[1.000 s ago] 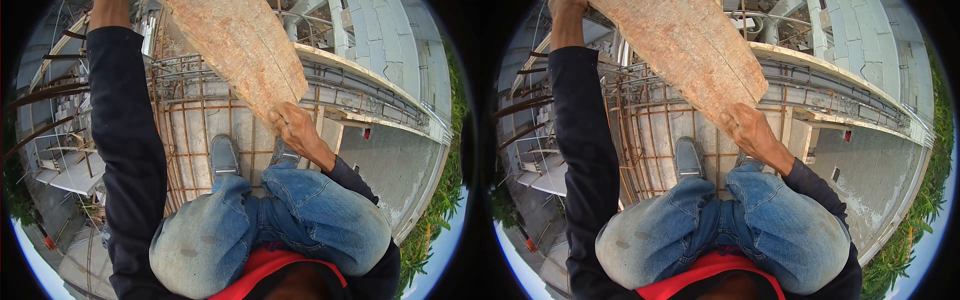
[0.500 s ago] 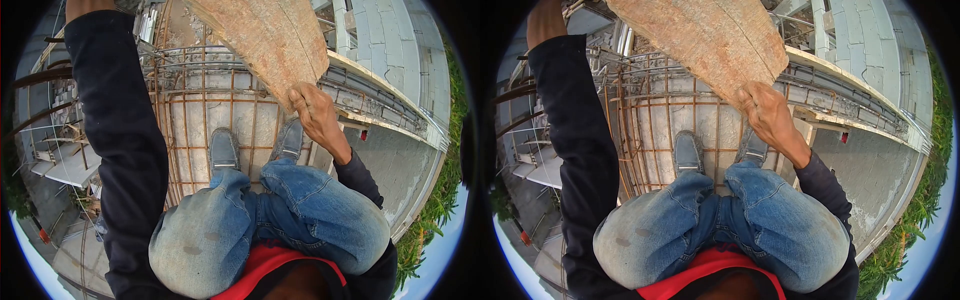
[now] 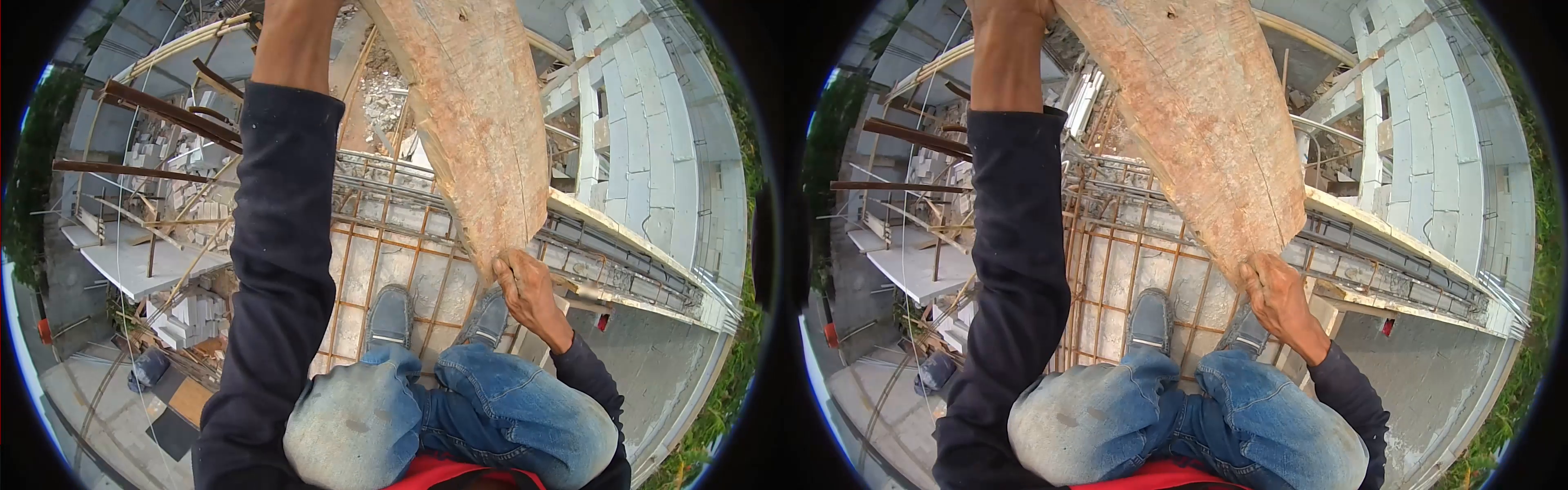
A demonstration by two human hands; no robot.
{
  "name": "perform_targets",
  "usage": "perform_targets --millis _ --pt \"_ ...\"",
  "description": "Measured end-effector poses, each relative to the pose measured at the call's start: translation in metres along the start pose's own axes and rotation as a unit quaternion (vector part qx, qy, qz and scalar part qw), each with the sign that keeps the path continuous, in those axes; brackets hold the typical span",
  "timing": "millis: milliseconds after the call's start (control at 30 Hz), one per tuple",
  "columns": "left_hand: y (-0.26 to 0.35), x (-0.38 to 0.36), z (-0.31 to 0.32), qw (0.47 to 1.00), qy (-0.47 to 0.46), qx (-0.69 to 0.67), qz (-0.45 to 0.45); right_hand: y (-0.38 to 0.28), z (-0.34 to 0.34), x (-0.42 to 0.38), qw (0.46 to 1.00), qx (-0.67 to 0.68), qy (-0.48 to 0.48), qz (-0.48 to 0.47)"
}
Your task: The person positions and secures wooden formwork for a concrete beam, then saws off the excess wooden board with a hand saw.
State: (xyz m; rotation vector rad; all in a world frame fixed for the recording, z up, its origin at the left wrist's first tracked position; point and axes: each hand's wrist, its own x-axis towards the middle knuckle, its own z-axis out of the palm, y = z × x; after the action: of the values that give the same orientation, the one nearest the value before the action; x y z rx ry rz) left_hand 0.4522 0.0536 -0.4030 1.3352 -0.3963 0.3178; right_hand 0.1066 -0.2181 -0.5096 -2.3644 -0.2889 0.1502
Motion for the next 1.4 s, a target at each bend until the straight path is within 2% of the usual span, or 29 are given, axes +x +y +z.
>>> perform_targets --millis 33,67,100,133,167,200,233,267,300,333,367,400,433,467,533,567,633,767,833,933,1000,1133,1167,1200,1233,1267,1300,1333,1400 --pt "0.013 -0.005 0.006 0.989 -0.002 0.138 0.049 0.001 0.002 -0.003 0.999 0.029 0.003 0.045" --pt "0.024 -0.01 0.009 0.932 -0.013 0.347 0.104 0.002 0.005 -0.003 0.996 0.043 0.026 0.077" --pt "0.032 -0.015 0.013 0.87 -0.007 0.475 0.136 0.006 0.007 -0.004 0.991 0.056 0.048 0.112" --pt "0.04 -0.02 0.017 0.831 0.004 0.536 0.151 0.015 0.009 -0.005 0.991 0.056 0.062 0.105" --pt "0.049 -0.021 0.022 0.832 0.013 0.539 0.13 0.023 0.01 -0.007 0.99 0.055 0.076 0.105" --pt "0.05 -0.022 0.032 0.924 0.06 0.328 0.185 0.025 0.01 -0.01 0.991 0.056 0.082 0.087" --pt "0.051 -0.022 0.042 0.963 0.094 0.093 0.234 0.027 0.008 -0.012 0.961 0.195 0.091 0.175" --pt "0.056 -0.02 0.048 0.945 0.11 -0.149 0.269 0.027 0.004 -0.005 0.903 0.331 0.097 0.257" --pt "0.063 -0.021 0.051 0.937 0.105 -0.18 0.281 0.025 -0.003 0.002 0.905 0.333 0.104 0.244" --pt "0.069 -0.022 0.054 0.934 0.101 -0.181 0.291 0.021 -0.01 0.006 0.886 0.341 0.182 0.254" --pt "0.073 -0.025 0.057 0.921 0.089 -0.26 0.276 0.02 -0.016 0.01 0.862 0.348 0.257 0.264" --pt "0.077 -0.03 0.059 0.903 0.077 -0.336 0.255 0.023 -0.021 0.014 0.863 0.348 0.258 0.26" --pt "0.074 -0.039 0.061 0.905 0.059 -0.389 0.162 0.027 -0.027 0.019 0.861 0.324 0.326 0.22" --pt "0.065 -0.054 0.069 0.904 0.057 -0.391 0.163 0.031 -0.035 0.024 0.853 0.296 0.392 0.18" --pt "0.044 -0.084 0.095 0.906 0.052 -0.42 0.016 0.04 -0.051 0.033 0.853 0.264 0.418 0.169" --pt "0.042 -0.091 0.104 0.9 0.037 -0.434 0.005 0.046 -0.058 0.035 0.849 0.231 0.445 0.163" --pt "0.039 -0.105 0.109 0.895 0.068 -0.434 -0.083 0.056 -0.064 0.036 0.853 0.19 0.464 0.147" --pt "0.037 -0.088 0.114 0.922 0.189 -0.337 0.016 0.068 -0.056 0.033 0.868 0.16 0.45 0.138" --pt "0.03 -0.086 0.112 0.926 0.186 -0.324 0.05 0.053 -0.058 0.039 0.839 0.265 0.455 0.135" --pt "0.03 -0.089 0.111 0.923 0.127 -0.361 0.043 0.057 -0.058 0.04 0.829 0.283 0.463 0.137" --pt "0.027 -0.089 0.107 0.927 0.145 -0.343 0.049 0.048 -0.058 0.045 0.801 0.371 0.455 0.114" --pt "0.027 -0.097 0.11 0.935 0.151 -0.313 0.077 0.054 -0.047 0.05 0.763 0.411 0.48 0.136" --pt "0.032 -0.096 0.112 0.931 0.126 -0.335 0.073 0.049 -0.053 0.048 0.85 0.217 0.445 0.18" --pt "0.034 -0.096 0.113 0.927 0.108 -0.353 0.073 0.045 -0.058 0.048 0.9 0.012 0.383 0.207" --pt "0.03 -0.095 0.112 0.929 0.107 -0.341 0.099 0.042 -0.06 0.049 0.908 0.03 0.38 0.175" --pt "0.024 -0.092 0.108 0.934 0.117 -0.312 0.129 0.07 -0.055 0.049 0.907 -0.083 0.396 0.114" --pt "0.008 -0.089 0.107 0.915 0.156 -0.35 0.122 0.053 -0.061 0.048 0.912 -0.106 0.378 0.121" --pt "0.012 -0.087 0.104 0.928 0.169 -0.289 0.161 0.05 -0.063 0.046 0.906 -0.181 0.37 0.096" --pt "0.014 -0.083 0.1 0.924 0.182 -0.281 0.183 0.052 -0.066 0.044 0.879 -0.312 0.355 0.061"
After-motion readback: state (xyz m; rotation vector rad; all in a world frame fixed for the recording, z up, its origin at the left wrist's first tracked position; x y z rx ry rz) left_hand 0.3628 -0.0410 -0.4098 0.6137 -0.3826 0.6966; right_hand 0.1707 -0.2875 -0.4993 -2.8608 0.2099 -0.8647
